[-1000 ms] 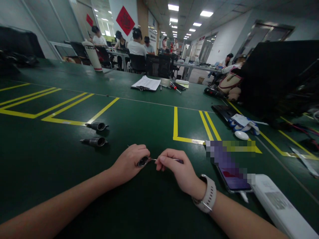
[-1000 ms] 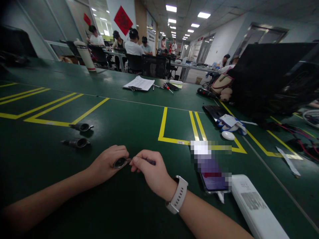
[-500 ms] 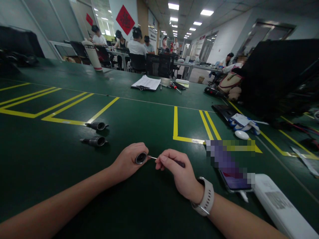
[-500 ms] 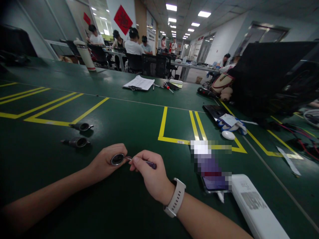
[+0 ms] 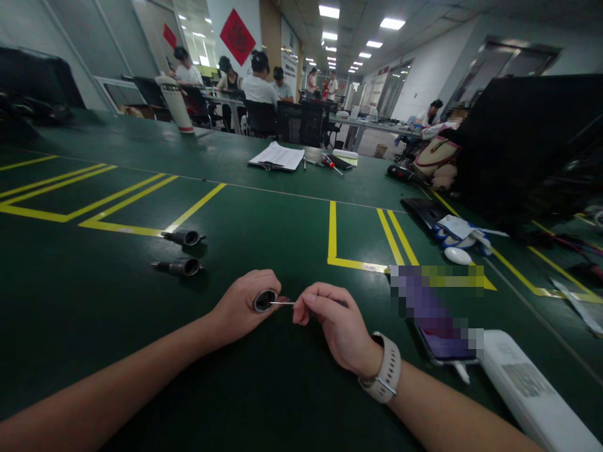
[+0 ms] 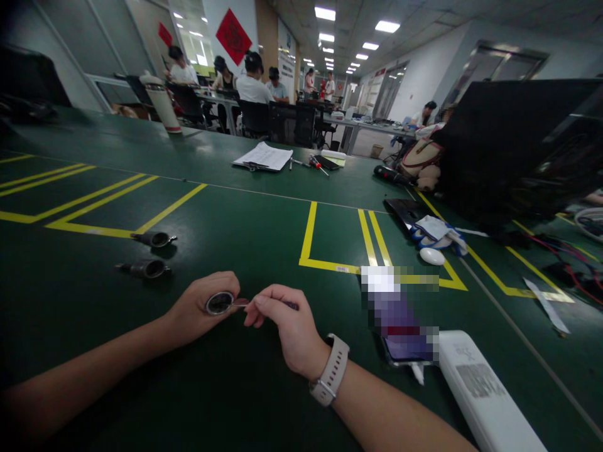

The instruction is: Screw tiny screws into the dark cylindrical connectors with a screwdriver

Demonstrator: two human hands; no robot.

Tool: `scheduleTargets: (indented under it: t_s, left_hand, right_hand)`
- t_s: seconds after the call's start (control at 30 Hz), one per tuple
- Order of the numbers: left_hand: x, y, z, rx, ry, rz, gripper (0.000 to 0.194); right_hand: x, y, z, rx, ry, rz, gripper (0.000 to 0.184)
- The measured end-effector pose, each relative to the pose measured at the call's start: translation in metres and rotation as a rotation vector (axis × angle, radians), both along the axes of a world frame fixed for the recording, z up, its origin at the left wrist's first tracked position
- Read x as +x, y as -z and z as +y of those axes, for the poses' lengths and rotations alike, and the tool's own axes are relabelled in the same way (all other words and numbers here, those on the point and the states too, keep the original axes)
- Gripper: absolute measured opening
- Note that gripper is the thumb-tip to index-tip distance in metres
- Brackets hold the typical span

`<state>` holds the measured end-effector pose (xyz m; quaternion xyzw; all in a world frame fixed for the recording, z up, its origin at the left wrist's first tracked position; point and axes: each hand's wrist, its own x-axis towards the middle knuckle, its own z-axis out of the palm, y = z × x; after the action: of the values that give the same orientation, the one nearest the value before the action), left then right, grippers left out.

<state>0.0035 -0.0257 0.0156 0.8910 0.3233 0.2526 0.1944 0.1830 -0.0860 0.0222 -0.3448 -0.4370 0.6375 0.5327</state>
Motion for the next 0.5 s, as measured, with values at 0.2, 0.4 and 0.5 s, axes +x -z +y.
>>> scheduleTargets:
  t_s: [0.2,0.4,0.5]
  left_hand:
    - [-0.0002,0.0017,-0.0001,0.019,-0.032,0.04,0.016]
    - [0.0012,-0.0002,-0.0031,0.106,-0.063,0.195,0.012]
    - [0.003,-0.0017,-0.0052,0.162,-0.06,0.298,0.013]
  right_hand:
    - [0.0031,0.0,-0.0003,0.099,0.071,-0.092,0.018]
    - [0.0029,-0.0077,-0.0023,0.156,0.047,-0.297,0.018]
    - [0.0042,-0.0055,-0.001,0.137,0.025,-0.284,0.019]
